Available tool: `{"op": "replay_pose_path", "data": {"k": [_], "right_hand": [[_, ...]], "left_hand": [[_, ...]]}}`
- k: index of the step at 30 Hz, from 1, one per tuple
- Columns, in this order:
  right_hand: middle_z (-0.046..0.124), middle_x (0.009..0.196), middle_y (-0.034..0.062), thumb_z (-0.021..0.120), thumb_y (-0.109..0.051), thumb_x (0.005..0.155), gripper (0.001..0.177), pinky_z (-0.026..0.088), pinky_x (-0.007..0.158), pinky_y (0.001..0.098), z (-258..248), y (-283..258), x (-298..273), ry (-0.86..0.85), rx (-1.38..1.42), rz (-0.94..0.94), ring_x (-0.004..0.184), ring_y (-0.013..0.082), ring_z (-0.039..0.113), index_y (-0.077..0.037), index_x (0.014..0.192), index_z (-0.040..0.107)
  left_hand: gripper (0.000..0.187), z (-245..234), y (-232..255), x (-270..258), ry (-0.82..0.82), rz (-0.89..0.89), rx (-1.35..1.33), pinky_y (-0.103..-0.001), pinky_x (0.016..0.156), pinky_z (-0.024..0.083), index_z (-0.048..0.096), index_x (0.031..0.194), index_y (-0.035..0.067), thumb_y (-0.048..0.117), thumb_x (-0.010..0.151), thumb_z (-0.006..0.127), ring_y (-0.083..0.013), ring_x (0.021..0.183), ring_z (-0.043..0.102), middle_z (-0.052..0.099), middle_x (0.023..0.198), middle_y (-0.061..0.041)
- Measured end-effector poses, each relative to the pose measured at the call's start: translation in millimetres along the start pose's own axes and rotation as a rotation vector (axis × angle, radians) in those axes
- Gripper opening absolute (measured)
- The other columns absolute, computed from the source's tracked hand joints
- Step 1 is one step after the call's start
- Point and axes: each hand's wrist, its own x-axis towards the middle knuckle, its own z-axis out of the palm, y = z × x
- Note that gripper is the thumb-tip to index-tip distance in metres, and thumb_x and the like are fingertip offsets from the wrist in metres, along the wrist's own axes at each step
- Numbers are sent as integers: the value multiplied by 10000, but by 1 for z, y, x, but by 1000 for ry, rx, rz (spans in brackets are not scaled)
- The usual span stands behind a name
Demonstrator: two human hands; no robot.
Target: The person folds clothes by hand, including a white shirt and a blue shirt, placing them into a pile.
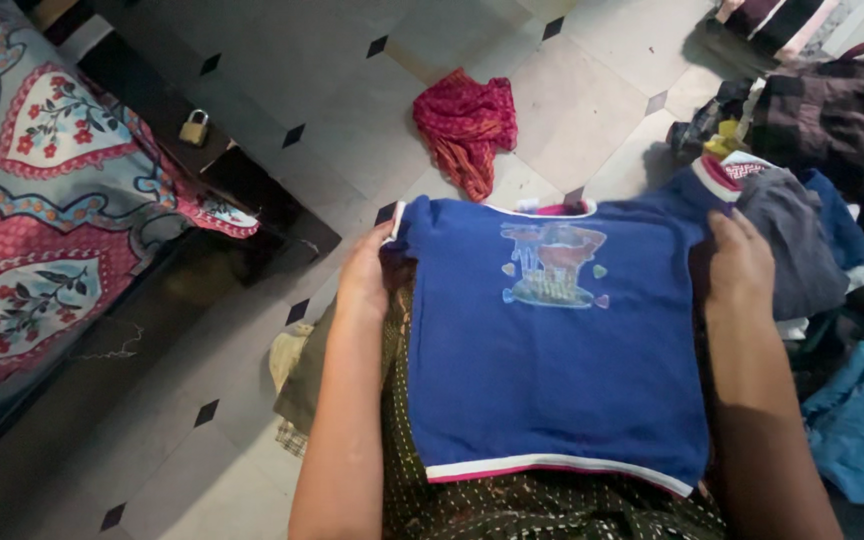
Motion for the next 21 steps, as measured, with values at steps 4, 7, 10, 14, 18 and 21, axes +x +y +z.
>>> {"op": "replay_pose_path", "data": {"k": [4, 7, 10, 14, 18, 21], "right_hand": [[615, 988, -16, 631, -135, 1044, 227, 436, 701, 231, -4, 3, -3, 2, -15, -50, 803, 79, 559, -40, 1232, 717], [726, 1082, -10, 622, -130, 1013, 235, 534, 790, 206, 4, -5, -6, 53, -1, -13, 904, 75, 676, -53, 1224, 690], [726, 1052, -23, 644, -131, 994, 245, 539, 762, 208, 17, -20, -14, 123, -13, -30, 889, 67, 679, -64, 1228, 678], [666, 971, 92, 607, -81, 1137, 196, 423, 790, 289, 33, -59, -48, -51, -381, -372, 930, 151, 538, 21, 1273, 704], [702, 1250, 210, 572, -38, 1077, 256, 527, 1005, 366, 70, -94, -97, -295, -880, -872, 1155, 324, 683, -8, 1311, 671], [690, 1288, 163, 593, -99, 929, 316, 460, 1068, 463, 97, -94, -128, -420, -1181, -941, 1259, 339, 608, -60, 1222, 705]], "left_hand": [[331, -5, -7, -2, 18, 37, 143, -344, 718, 580, 736, 1158, 46, 249, 898, 763, -194, 770, 712, 754, 973, -79], [326, -5, -4, 2, -68, 43, 135, -336, 714, 562, 742, 1127, 35, 257, 896, 805, -200, 830, 702, 759, 984, -83], [220, -3, 5, -5, 99, 84, -59, -358, 731, 618, 681, 1008, 135, 225, 833, 779, -180, 873, 702, 710, 939, -14], [251, 24, 28, -36, 60, 584, 218, -361, 734, 531, 576, 918, 100, 211, 887, 799, -193, 871, 612, 649, 924, -34], [331, 71, 37, -104, -110, 1119, 978, -471, 991, 519, 591, 1177, 74, 199, 892, 704, -284, 1112, 649, 672, 1179, -118], [798, 106, 28, -137, -361, 1056, 1562, -662, 1120, 230, 388, 1509, 92, 398, 853, 724, -434, 1417, 420, 527, 1427, -243]]}}
